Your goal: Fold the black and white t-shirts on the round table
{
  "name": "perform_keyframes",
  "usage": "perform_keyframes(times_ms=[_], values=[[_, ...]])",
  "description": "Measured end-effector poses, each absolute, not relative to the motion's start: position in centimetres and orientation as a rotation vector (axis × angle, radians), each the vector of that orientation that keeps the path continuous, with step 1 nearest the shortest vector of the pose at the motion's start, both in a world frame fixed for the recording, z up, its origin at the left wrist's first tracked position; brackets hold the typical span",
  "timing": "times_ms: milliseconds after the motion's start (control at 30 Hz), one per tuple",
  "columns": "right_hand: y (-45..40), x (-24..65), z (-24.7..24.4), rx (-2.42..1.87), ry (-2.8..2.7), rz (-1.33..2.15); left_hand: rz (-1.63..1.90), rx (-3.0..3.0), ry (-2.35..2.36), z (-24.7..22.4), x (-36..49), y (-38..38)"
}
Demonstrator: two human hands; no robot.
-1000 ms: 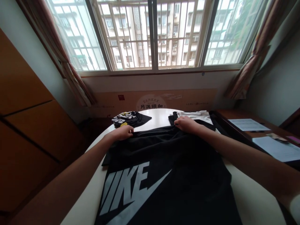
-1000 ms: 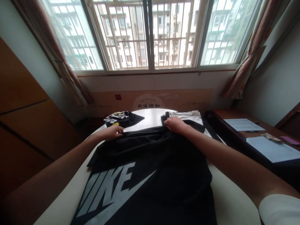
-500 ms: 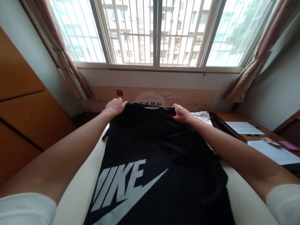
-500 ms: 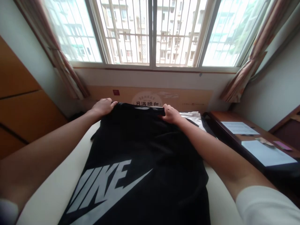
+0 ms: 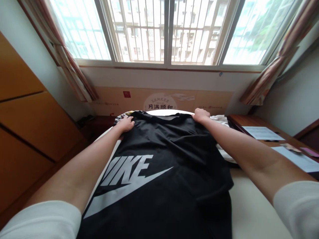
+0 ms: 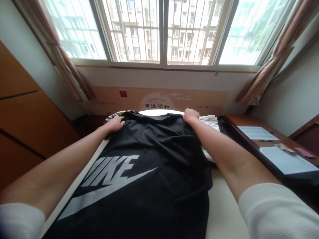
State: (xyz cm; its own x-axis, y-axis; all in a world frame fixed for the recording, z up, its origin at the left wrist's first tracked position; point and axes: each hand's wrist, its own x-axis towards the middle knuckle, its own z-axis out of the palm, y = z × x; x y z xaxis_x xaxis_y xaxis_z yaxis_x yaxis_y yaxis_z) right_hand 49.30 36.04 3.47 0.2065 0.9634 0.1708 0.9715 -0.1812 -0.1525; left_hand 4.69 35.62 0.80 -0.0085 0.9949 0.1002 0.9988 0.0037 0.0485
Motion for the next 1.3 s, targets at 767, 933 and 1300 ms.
perform_keyframes(times_ms=[767,933,1300], values=[[25.5,41.8,5.0,-1.490,-2.955,-0.177,0.007,-2.349,-2.010,0.8,11.1,34.3],[13.7,40.0,2.2,-1.065,-3.003,0.021,-0.045,-2.326,-1.939,-0.5,10.0,29.3],[1.0,47.2,-0.4,-1.085,-2.788,0.660,-0.111,-2.672,-1.770,-2.8,9.4,15.9]])
